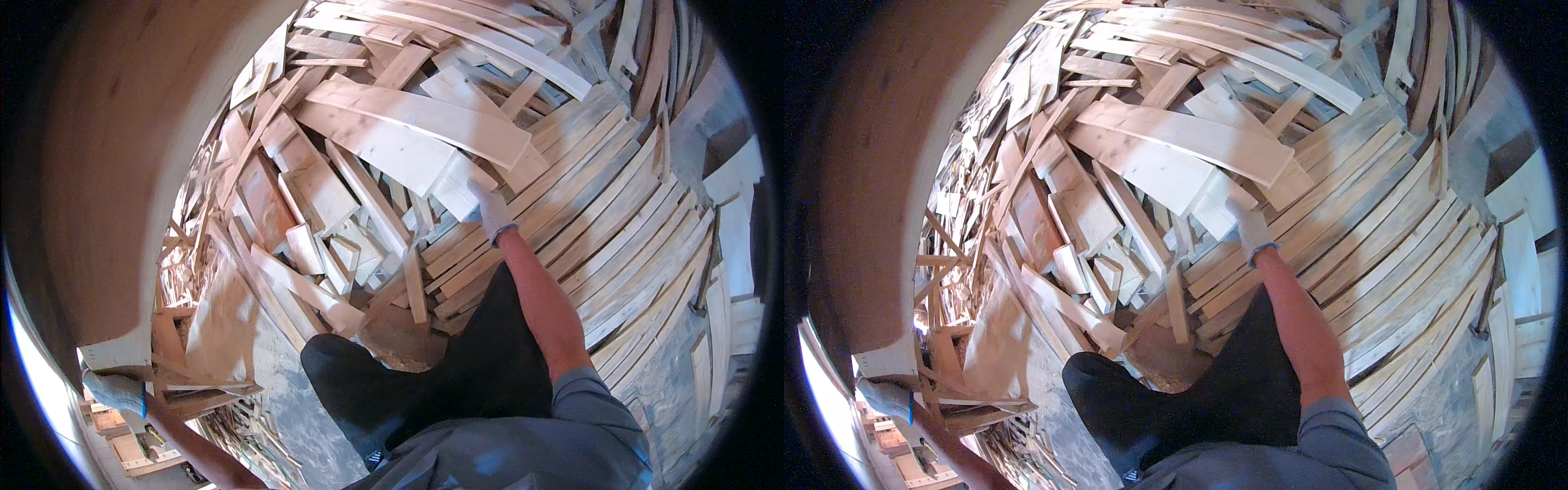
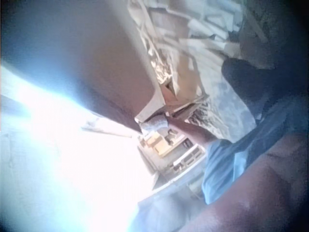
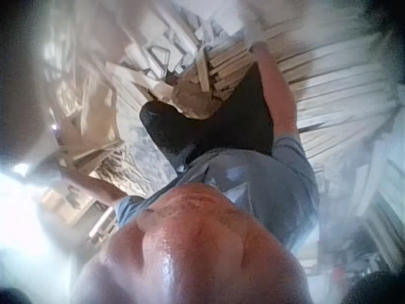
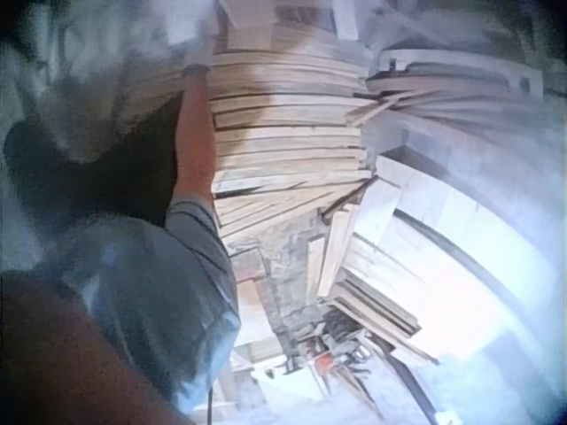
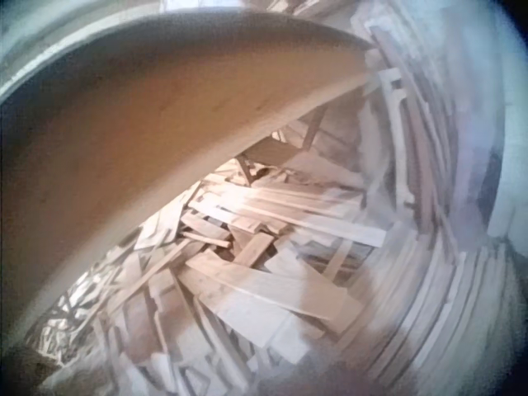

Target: The person measures and marks a wooden frame, then selects and cuts several pieces of wood using a table saw. They sort through a pile of wood pieces, pick suitable ones, and cut them to size.

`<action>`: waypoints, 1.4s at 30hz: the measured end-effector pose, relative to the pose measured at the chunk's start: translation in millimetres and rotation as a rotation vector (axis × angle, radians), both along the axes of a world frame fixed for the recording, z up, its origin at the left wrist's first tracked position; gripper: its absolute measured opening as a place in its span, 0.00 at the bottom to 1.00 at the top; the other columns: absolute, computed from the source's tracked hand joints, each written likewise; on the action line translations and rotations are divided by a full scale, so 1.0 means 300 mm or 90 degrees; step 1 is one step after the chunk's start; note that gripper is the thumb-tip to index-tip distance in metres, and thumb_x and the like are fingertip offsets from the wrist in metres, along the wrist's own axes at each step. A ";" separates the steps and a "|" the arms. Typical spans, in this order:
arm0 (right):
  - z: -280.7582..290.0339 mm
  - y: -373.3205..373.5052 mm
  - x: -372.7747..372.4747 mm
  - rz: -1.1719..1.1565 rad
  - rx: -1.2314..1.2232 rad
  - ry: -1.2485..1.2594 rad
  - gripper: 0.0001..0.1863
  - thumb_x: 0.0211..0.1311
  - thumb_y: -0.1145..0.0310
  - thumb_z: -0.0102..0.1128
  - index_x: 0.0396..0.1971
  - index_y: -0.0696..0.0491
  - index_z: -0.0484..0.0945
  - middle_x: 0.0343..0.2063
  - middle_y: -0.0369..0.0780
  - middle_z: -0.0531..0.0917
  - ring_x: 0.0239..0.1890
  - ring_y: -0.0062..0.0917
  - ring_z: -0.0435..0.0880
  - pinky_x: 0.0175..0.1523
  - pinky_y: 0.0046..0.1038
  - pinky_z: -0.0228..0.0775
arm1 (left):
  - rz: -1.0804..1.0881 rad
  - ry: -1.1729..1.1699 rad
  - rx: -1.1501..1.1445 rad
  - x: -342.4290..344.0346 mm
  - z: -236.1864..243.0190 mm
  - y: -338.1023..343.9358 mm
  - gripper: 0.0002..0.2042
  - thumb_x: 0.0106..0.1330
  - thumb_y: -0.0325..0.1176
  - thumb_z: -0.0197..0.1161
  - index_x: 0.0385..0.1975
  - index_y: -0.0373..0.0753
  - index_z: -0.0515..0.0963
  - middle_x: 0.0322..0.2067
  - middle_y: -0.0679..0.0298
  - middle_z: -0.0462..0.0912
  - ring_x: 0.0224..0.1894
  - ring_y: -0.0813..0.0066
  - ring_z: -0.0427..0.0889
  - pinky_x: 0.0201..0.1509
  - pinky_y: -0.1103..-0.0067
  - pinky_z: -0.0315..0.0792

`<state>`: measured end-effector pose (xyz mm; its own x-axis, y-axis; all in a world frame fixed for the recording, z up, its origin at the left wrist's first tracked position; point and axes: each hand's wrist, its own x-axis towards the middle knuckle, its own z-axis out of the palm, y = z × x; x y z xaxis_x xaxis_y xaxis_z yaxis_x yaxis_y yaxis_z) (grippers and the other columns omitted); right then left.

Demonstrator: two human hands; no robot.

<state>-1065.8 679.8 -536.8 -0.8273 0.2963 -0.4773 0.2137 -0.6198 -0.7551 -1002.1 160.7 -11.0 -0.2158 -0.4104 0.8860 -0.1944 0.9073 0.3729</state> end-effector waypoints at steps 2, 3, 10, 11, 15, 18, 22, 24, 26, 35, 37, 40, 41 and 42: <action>-0.021 -0.009 -0.018 -0.022 0.048 0.014 0.25 0.62 0.53 0.67 0.45 0.62 0.82 0.36 0.39 0.85 0.32 0.22 0.83 0.35 0.26 0.77 | 0.024 -0.019 -0.045 0.001 -0.006 0.001 0.28 0.70 0.47 0.37 0.47 0.35 0.82 0.42 0.52 0.85 0.38 0.64 0.87 0.45 0.68 0.83; -0.027 -0.004 -0.019 -0.010 0.077 0.014 0.24 0.62 0.53 0.67 0.44 0.61 0.82 0.35 0.38 0.85 0.32 0.21 0.83 0.34 0.26 0.77 | -0.006 -0.015 -0.005 0.001 -0.005 -0.012 0.27 0.70 0.47 0.38 0.48 0.35 0.82 0.43 0.53 0.85 0.40 0.63 0.86 0.47 0.67 0.81; 0.062 -0.043 -0.011 0.044 0.144 -0.021 0.22 0.62 0.53 0.68 0.38 0.61 0.84 0.29 0.37 0.85 0.28 0.19 0.82 0.31 0.26 0.75 | 0.107 -0.097 -0.138 0.031 0.025 -0.159 0.26 0.68 0.43 0.38 0.47 0.34 0.82 0.39 0.55 0.86 0.37 0.65 0.87 0.44 0.68 0.83; 0.059 -0.039 -0.010 0.053 0.160 -0.020 0.22 0.62 0.53 0.68 0.38 0.61 0.84 0.29 0.37 0.85 0.27 0.19 0.82 0.30 0.27 0.75 | 0.057 -0.067 -0.063 0.024 0.014 -0.098 0.26 0.67 0.43 0.39 0.48 0.35 0.82 0.39 0.55 0.86 0.37 0.65 0.87 0.44 0.69 0.83; -0.037 -0.063 -0.017 -0.046 0.169 0.101 0.21 0.65 0.52 0.66 0.43 0.56 0.84 0.30 0.34 0.85 0.26 0.16 0.81 0.27 0.22 0.75 | -0.073 -0.002 0.076 -0.016 -0.001 -0.029 0.26 0.65 0.44 0.41 0.48 0.35 0.82 0.40 0.55 0.86 0.38 0.64 0.87 0.45 0.69 0.83; -0.039 -0.011 0.002 0.102 0.129 0.041 0.20 0.67 0.52 0.63 0.42 0.57 0.83 0.26 0.34 0.84 0.23 0.17 0.81 0.26 0.23 0.75 | -0.145 0.029 0.141 -0.024 -0.005 -0.038 0.26 0.64 0.44 0.41 0.49 0.35 0.81 0.40 0.55 0.86 0.39 0.64 0.87 0.46 0.69 0.82; 0.239 0.115 0.069 0.458 0.149 -0.038 0.22 0.69 0.50 0.57 0.31 0.55 0.81 0.21 0.35 0.81 0.18 0.19 0.81 0.25 0.26 0.74 | -0.191 0.020 0.190 -0.010 0.040 -0.074 0.27 0.65 0.44 0.44 0.51 0.31 0.81 0.43 0.53 0.85 0.42 0.61 0.85 0.48 0.69 0.80; 0.262 0.176 0.023 0.374 0.116 0.075 0.20 0.69 0.51 0.57 0.29 0.54 0.81 0.21 0.35 0.81 0.20 0.18 0.81 0.26 0.24 0.74 | -0.083 -0.014 0.093 0.029 0.092 -0.157 0.25 0.70 0.44 0.45 0.51 0.29 0.81 0.43 0.53 0.84 0.41 0.63 0.84 0.45 0.72 0.79; 0.266 0.260 -0.078 0.264 0.082 0.144 0.19 0.69 0.53 0.58 0.30 0.54 0.81 0.23 0.36 0.83 0.23 0.18 0.82 0.29 0.22 0.75 | -0.025 -0.039 0.004 0.035 0.145 -0.207 0.24 0.76 0.44 0.47 0.49 0.29 0.82 0.42 0.54 0.85 0.39 0.67 0.82 0.41 0.74 0.77; -0.123 0.662 -0.870 -0.059 -0.033 0.122 0.15 0.66 0.58 0.63 0.39 0.56 0.79 0.30 0.42 0.84 0.27 0.28 0.85 0.32 0.31 0.82 | 0.014 -0.054 -0.015 -0.038 0.169 -0.091 0.23 0.76 0.44 0.48 0.47 0.29 0.83 0.39 0.56 0.85 0.36 0.69 0.81 0.38 0.74 0.77; -0.193 0.671 -0.979 -0.055 -0.048 0.075 0.15 0.65 0.59 0.64 0.41 0.56 0.79 0.31 0.43 0.84 0.27 0.31 0.85 0.32 0.32 0.83 | 0.027 -0.057 -0.019 -0.032 0.174 -0.072 0.23 0.76 0.44 0.48 0.46 0.29 0.83 0.38 0.56 0.85 0.35 0.69 0.81 0.38 0.74 0.76; -0.224 0.638 -1.072 -0.059 -0.154 0.065 0.16 0.66 0.59 0.63 0.44 0.55 0.78 0.34 0.44 0.84 0.32 0.35 0.86 0.40 0.35 0.84 | 0.054 -0.057 -0.031 0.005 0.186 -0.037 0.23 0.76 0.44 0.48 0.46 0.29 0.83 0.37 0.57 0.84 0.35 0.69 0.81 0.37 0.74 0.76; -0.241 0.651 -1.101 -0.064 -0.185 0.083 0.16 0.66 0.58 0.63 0.45 0.55 0.78 0.35 0.44 0.84 0.34 0.36 0.86 0.42 0.36 0.84 | 0.050 -0.052 -0.033 -0.004 0.187 -0.028 0.23 0.76 0.44 0.48 0.45 0.29 0.83 0.37 0.57 0.84 0.34 0.70 0.81 0.37 0.74 0.76; -0.267 0.672 -1.138 -0.033 -0.190 0.096 0.16 0.68 0.58 0.61 0.47 0.54 0.77 0.38 0.46 0.84 0.40 0.36 0.85 0.48 0.38 0.82 | 0.056 -0.052 -0.033 0.000 0.188 -0.021 0.23 0.76 0.44 0.48 0.45 0.29 0.83 0.37 0.57 0.84 0.34 0.70 0.81 0.36 0.74 0.76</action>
